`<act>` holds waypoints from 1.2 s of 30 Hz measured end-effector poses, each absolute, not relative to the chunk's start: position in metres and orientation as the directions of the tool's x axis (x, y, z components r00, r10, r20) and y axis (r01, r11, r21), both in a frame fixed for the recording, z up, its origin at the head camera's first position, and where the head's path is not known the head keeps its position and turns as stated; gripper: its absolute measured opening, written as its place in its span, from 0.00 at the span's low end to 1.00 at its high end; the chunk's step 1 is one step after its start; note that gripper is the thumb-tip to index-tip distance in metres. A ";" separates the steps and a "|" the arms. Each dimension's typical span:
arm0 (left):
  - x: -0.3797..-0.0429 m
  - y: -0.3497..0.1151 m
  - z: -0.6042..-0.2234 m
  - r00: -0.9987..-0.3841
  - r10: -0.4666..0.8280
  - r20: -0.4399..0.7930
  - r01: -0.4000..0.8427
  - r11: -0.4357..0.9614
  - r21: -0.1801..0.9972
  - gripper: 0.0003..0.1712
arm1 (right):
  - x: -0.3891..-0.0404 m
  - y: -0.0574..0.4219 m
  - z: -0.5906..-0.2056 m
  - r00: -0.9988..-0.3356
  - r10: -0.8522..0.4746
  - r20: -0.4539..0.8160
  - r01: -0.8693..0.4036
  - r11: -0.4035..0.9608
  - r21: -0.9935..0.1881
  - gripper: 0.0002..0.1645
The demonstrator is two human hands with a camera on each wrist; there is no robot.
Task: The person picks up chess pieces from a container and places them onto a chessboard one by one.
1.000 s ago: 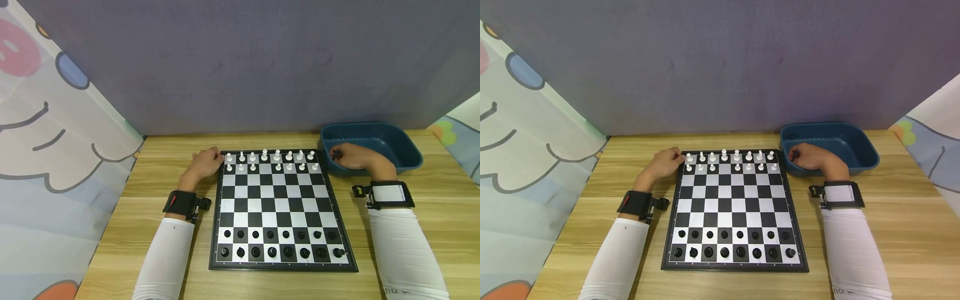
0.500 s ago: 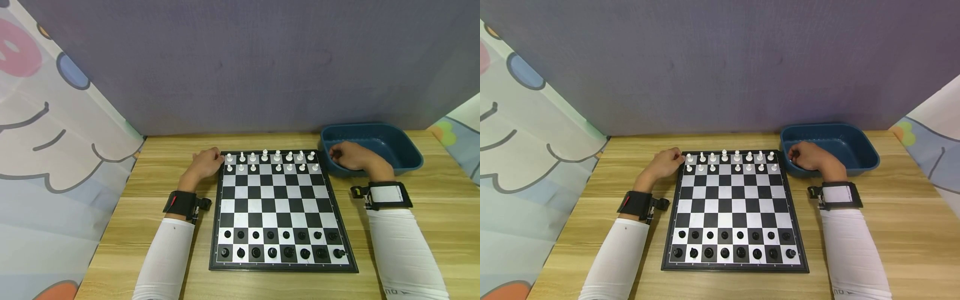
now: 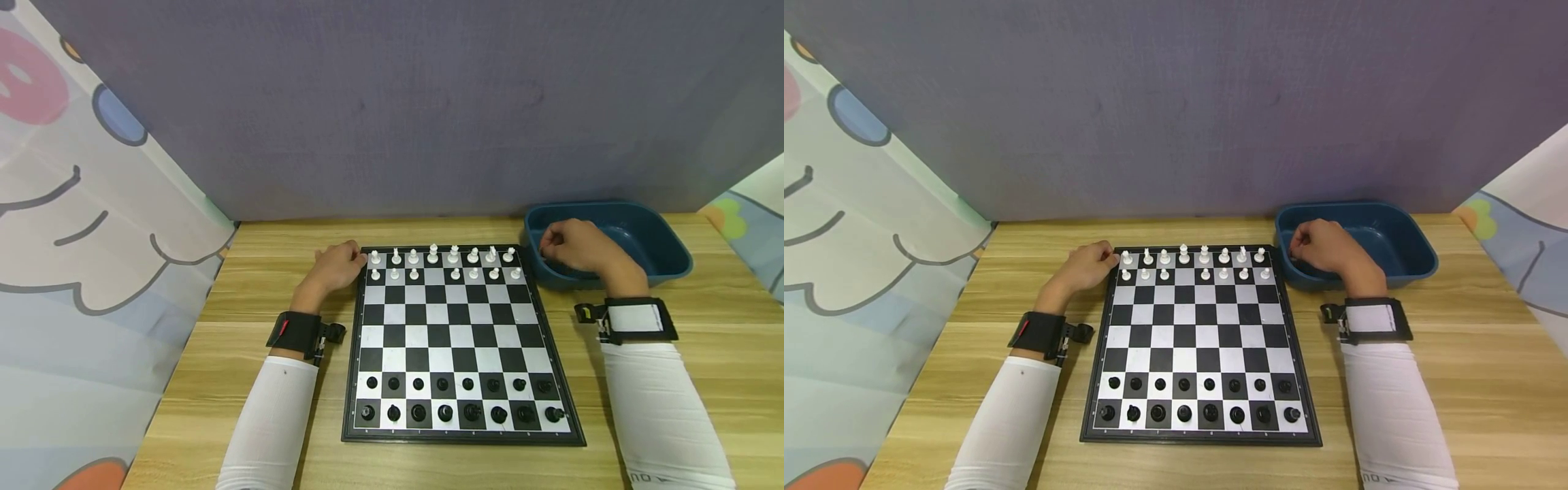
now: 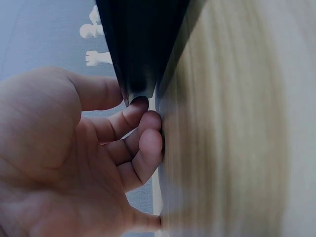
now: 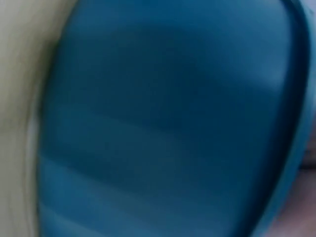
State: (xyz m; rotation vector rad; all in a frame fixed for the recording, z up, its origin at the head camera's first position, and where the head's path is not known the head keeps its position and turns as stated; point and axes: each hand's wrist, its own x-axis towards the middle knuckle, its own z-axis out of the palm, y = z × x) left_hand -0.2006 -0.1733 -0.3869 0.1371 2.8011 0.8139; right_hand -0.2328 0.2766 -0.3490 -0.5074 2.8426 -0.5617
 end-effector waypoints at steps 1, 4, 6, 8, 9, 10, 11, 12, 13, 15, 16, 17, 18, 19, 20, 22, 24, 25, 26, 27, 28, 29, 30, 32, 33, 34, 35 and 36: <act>-0.201 -0.173 -0.387 -0.971 0.149 -0.185 0.027 0.843 0.538 0.15 | -0.232 0.276 -0.348 -0.926 -0.360 -0.113 -0.289 0.870 -0.400 0.06; -0.201 -0.173 -0.387 -0.972 0.146 -0.186 0.024 0.844 0.536 0.14 | -0.229 0.273 -0.342 -0.941 -0.331 -0.072 -0.276 0.873 -0.403 0.07; -0.201 -0.173 -0.387 -0.972 0.143 -0.186 0.023 0.845 0.535 0.15 | -0.227 0.270 -0.338 -0.950 -0.310 -0.043 -0.267 0.873 -0.407 0.07; -0.201 -0.173 -0.387 -0.972 0.143 -0.186 0.022 0.845 0.534 0.15 | -0.224 0.267 -0.334 -0.957 -0.289 -0.001 -0.263 0.870 -0.416 0.07; -0.201 -0.173 -0.387 -0.972 0.143 -0.186 0.022 0.845 0.534 0.15 | -0.224 0.265 -0.333 -0.960 -0.278 0.022 -0.261 0.868 -0.423 0.07; -0.201 -0.174 -0.387 -0.972 0.144 -0.187 0.023 0.846 0.533 0.15 | -0.223 0.263 -0.331 -0.962 -0.269 0.044 -0.261 0.863 -0.432 0.08; -0.201 -0.174 -0.387 -0.971 0.145 -0.188 0.023 0.846 0.532 0.15 | -0.221 0.262 -0.330 -0.963 -0.261 0.065 -0.262 0.858 -0.441 0.08; -0.201 -0.174 -0.387 -0.971 0.145 -0.189 0.023 0.847 0.531 0.15 | -0.220 0.259 -0.328 -0.964 -0.251 0.083 -0.261 0.852 -0.453 0.08; -0.201 -0.174 -0.387 -0.971 0.145 -0.189 0.023 0.847 0.530 0.15 | -0.219 0.257 -0.327 -0.964 -0.245 0.103 -0.264 0.847 -0.462 0.08; -0.201 -0.174 -0.387 -0.971 0.144 -0.189 0.023 0.848 0.530 0.15 | -0.216 0.251 -0.324 -0.963 -0.238 0.129 -0.270 0.838 -0.474 0.07; -0.201 -0.174 -0.387 -0.971 0.145 -0.189 0.023 0.847 0.530 0.15 | -0.215 0.248 -0.322 -0.961 -0.240 0.136 -0.275 0.833 -0.481 0.07; -0.201 -0.174 -0.387 -0.971 0.145 -0.189 0.023 0.847 0.532 0.15 | -0.214 0.244 -0.321 -0.960 -0.242 0.143 -0.281 0.827 -0.487 0.07; -0.201 -0.174 -0.387 -0.972 0.144 -0.188 0.023 0.846 0.533 0.15 | -0.212 0.240 -0.320 -0.957 -0.248 0.150 -0.290 0.822 -0.490 0.07; -0.201 -0.174 -0.387 -0.972 0.144 -0.187 0.022 0.845 0.534 0.15 | -0.211 0.236 -0.319 -0.955 -0.254 0.155 -0.297 0.818 -0.492 0.07; -0.200 -0.174 -0.387 -0.972 0.143 -0.186 0.022 0.845 0.535 0.15 | -0.210 0.232 -0.318 -0.951 -0.263 0.161 -0.308 0.814 -0.493 0.07; -0.200 -0.174 -0.387 -0.972 0.145 -0.186 0.022 0.843 0.538 0.15 | -0.207 0.224 -0.317 -0.945 -0.280 0.169 -0.327 0.804 -0.497 0.07; -0.200 -0.174 -0.388 -0.972 0.144 -0.184 0.023 0.843 0.538 0.15 | -0.205 0.215 -0.318 -0.937 -0.298 0.181 -0.349 0.798 -0.492 0.07; -0.201 -0.174 -0.388 -0.972 0.145 -0.184 0.024 0.843 0.537 0.15 | -0.204 0.211 -0.318 -0.934 -0.307 0.183 -0.358 0.793 -0.492 0.07; -0.201 -0.174 -0.388 -0.972 0.146 -0.184 0.025 0.844 0.536 0.15 | -0.203 0.208 -0.319 -0.930 -0.318 0.185 -0.368 0.790 -0.490 0.07; -0.201 -0.174 -0.388 -0.972 0.147 -0.184 0.026 0.844 0.536 0.15 | -0.202 0.204 -0.320 -0.926 -0.328 0.186 -0.377 0.788 -0.487 0.07; -0.201 -0.174 -0.388 -0.972 0.147 -0.184 0.026 0.844 0.535 0.14 | -0.201 0.200 -0.321 -0.921 -0.341 0.187 -0.388 0.786 -0.481 0.06; -0.201 -0.174 -0.388 -0.972 0.147 -0.184 0.027 0.845 0.534 0.14 | -0.201 0.196 -0.322 -0.918 -0.351 0.185 -0.396 0.783 -0.480 0.06; -0.201 -0.174 -0.388 -0.972 0.147 -0.184 0.027 0.845 0.534 0.14 | -0.200 0.193 -0.323 -0.914 -0.361 0.184 -0.404 0.779 -0.479 0.06; -0.201 -0.174 -0.388 -0.971 0.148 -0.185 0.026 0.845 0.535 0.14 | -0.199 0.186 -0.326 -0.908 -0.378 0.179 -0.417 0.773 -0.479 0.05; -0.201 -0.174 -0.387 -0.971 0.148 -0.186 0.026 0.844 0.535 0.14 | -0.199 0.183 -0.327 -0.905 -0.386 0.179 -0.422 0.768 -0.481 0.05; -0.201 -0.174 -0.387 -0.971 0.148 -0.186 0.026 0.844 0.536 0.14 | -0.198 0.180 -0.327 -0.903 -0.392 0.177 -0.427 0.765 -0.483 0.04; -0.201 -0.174 -0.387 -0.971 0.148 -0.186 0.026 0.844 0.536 0.14 | -0.197 0.178 -0.328 -0.901 -0.397 0.174 -0.429 0.762 -0.484 0.04; -0.201 -0.174 -0.387 -0.971 0.148 -0.186 0.026 0.843 0.537 0.14 | -0.197 0.176 -0.328 -0.898 -0.406 0.172 -0.436 0.759 -0.483 0.04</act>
